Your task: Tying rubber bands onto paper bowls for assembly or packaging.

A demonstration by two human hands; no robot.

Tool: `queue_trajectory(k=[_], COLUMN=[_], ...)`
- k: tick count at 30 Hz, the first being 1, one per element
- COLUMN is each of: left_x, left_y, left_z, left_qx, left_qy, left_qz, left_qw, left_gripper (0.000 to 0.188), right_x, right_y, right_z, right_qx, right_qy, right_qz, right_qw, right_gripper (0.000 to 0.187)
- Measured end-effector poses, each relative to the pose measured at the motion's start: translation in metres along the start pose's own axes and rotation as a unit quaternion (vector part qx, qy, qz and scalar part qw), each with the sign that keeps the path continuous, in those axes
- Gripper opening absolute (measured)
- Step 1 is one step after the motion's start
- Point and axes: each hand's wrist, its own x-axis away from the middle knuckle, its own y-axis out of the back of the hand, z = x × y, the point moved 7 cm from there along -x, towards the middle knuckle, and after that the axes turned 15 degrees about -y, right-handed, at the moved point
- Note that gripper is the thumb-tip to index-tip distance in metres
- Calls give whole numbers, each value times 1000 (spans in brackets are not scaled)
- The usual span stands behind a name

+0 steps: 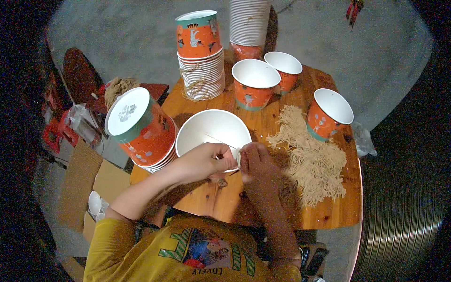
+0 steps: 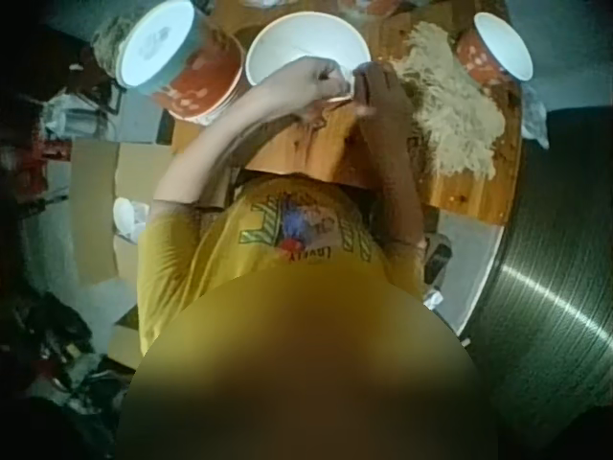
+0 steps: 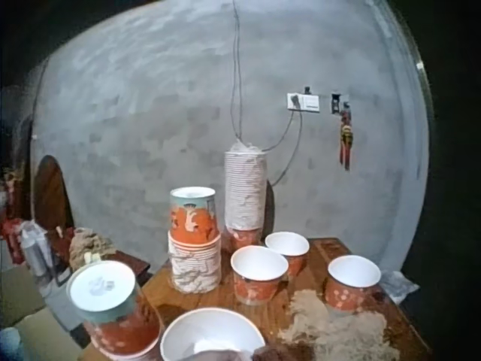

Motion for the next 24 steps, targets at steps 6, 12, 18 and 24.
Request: queue_trajectory(k=[6, 12, 18, 24], left_x=[17, -10, -14, 28], left_y=[21, 3, -7, 9], left_z=[-19, 13, 38, -24], left_qx=[28, 25, 181, 191], left_qy=[-57, -1, 76, 45], left_qz=[-122, 27, 75, 19], left_qw=[991, 999, 978, 980], left_gripper=[24, 32, 28, 27], right_x=[-2, -9, -13, -14], right_y=[2, 0, -1, 1], right_z=[4, -1, -4, -3], right_qx=[-20, -92, -134, -69], right_qy=[-1, -13, -30, -23], right_qz=[32, 122, 129, 105], right_qw=[999, 988, 982, 992], right_gripper=[12, 13, 6, 6])
